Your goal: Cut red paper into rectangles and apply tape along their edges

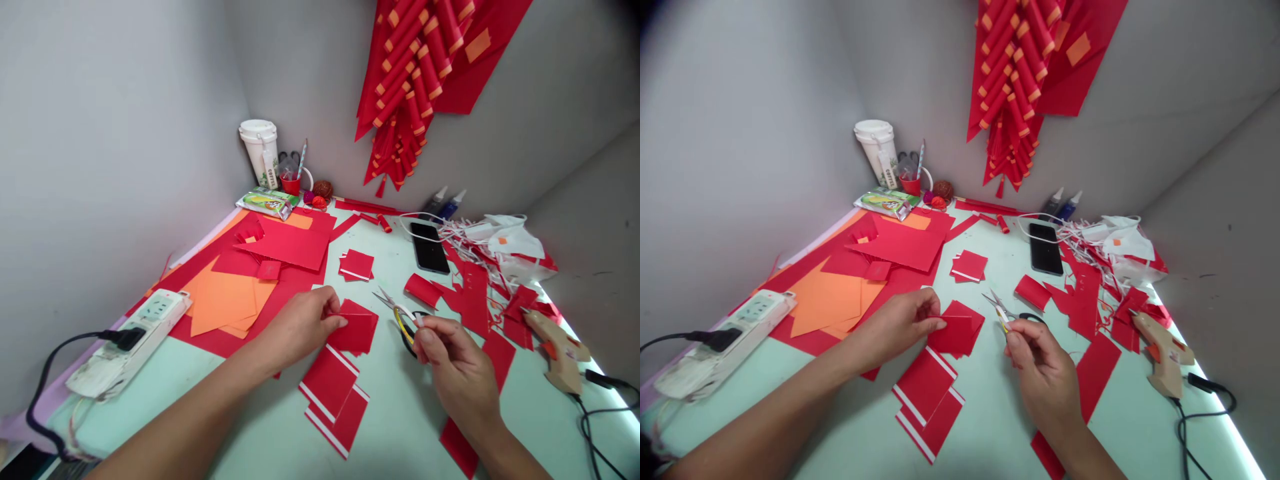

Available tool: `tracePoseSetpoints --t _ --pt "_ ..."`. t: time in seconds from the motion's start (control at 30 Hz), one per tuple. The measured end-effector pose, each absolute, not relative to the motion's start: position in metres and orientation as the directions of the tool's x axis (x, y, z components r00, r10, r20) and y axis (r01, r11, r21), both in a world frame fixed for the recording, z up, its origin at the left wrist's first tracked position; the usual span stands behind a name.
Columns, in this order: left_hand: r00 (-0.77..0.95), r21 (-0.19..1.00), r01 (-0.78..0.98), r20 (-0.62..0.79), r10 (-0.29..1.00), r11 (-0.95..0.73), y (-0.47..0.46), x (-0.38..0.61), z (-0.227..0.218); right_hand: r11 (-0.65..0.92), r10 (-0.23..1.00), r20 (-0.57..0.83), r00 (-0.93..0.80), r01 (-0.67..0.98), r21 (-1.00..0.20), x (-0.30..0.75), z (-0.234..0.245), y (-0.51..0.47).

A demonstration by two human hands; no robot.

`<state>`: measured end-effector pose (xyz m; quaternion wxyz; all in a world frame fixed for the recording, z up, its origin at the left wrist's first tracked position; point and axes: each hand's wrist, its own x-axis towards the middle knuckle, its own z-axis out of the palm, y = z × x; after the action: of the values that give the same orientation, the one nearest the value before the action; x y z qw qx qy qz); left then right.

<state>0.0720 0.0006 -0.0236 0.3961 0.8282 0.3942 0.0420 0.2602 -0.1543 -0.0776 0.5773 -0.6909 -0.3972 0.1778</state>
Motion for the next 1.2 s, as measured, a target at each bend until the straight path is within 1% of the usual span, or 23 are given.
tracePoseSetpoints --t 0.07,0.1,0.13,0.2,0.3,0.37,0.43,0.5,0.67,0.83,0.9,0.93,1.0,1.07,1.1,1.13,1.2 --pt "0.717 0.849 0.475 -0.221 0.661 -0.232 0.001 0.072 -0.016 -0.052 0.755 0.178 0.631 0.328 -0.943 0.258 -0.075 -0.156" --pt "0.724 0.899 0.405 -0.203 0.66 -0.168 0.0 0.072 -0.013 -0.069 0.755 0.164 0.634 0.326 -0.943 0.256 -0.074 -0.156" --pt "0.722 0.927 0.352 -0.182 0.667 -0.129 0.0 0.073 -0.011 -0.078 0.755 0.159 0.636 0.328 -0.941 0.255 -0.072 -0.157" --pt "0.705 0.954 0.278 -0.125 0.698 -0.11 -0.002 0.074 -0.008 -0.05 0.756 0.189 0.626 0.343 -0.938 0.253 -0.07 -0.157" --pt "0.671 0.971 0.214 -0.065 0.739 -0.109 -0.007 0.077 -0.01 0.048 0.763 0.277 0.584 0.377 -0.925 0.249 -0.068 -0.156" --pt "0.651 0.983 0.178 -0.088 0.754 -0.039 -0.011 0.081 -0.014 0.08 0.773 0.302 0.558 0.387 -0.919 0.245 -0.067 -0.155" --pt "0.638 0.989 0.134 -0.138 0.758 0.067 -0.017 0.084 -0.018 0.071 0.786 0.287 0.548 0.381 -0.922 0.242 -0.065 -0.155" --pt "0.638 0.985 0.103 -0.17 0.751 0.136 -0.021 0.087 -0.021 0.048 0.802 0.263 0.537 0.38 -0.924 0.239 -0.064 -0.154" --pt "0.632 0.975 0.107 -0.216 0.744 0.192 -0.03 0.092 -0.022 -0.021 0.825 0.219 0.521 0.415 -0.91 0.24 -0.063 -0.154" --pt "0.684 0.917 0.109 -0.35 0.641 0.384 -0.036 0.094 -0.022 -0.059 0.864 0.172 0.474 0.434 -0.899 0.245 -0.062 -0.154" --pt "0.68 0.923 0.127 -0.348 0.646 0.363 -0.035 0.094 -0.022 -0.069 0.858 0.17 0.484 0.437 -0.897 0.245 -0.061 -0.154" --pt "0.665 0.94 0.137 -0.321 0.675 0.312 -0.034 0.094 -0.022 -0.074 0.854 0.17 0.492 0.438 -0.896 0.244 -0.061 -0.154" --pt "0.605 0.976 0.163 -0.215 0.767 0.145 -0.029 0.092 -0.021 -0.092 0.833 0.171 0.526 0.437 -0.895 0.243 -0.061 -0.154" --pt "0.507 0.978 0.206 -0.073 0.859 -0.038 -0.024 0.089 -0.018 -0.118 0.796 0.167 0.582 0.42 -0.9 0.244 -0.062 -0.153" --pt "0.458 0.971 0.222 -0.022 0.888 -0.09 -0.021 0.087 -0.017 -0.131 0.776 0.16 0.61 0.404 -0.905 0.244 -0.063 -0.152" --pt "0.42 0.969 0.224 0.002 0.907 -0.106 -0.019 0.086 -0.015 -0.14 0.757 0.151 0.636 0.384 -0.913 0.245 -0.064 -0.151" --pt "0.382 0.981 0.184 -0.022 0.924 -0.053 -0.017 0.083 -0.013 -0.137 0.724 0.133 0.677 0.331 -0.934 0.247 -0.066 -0.151"
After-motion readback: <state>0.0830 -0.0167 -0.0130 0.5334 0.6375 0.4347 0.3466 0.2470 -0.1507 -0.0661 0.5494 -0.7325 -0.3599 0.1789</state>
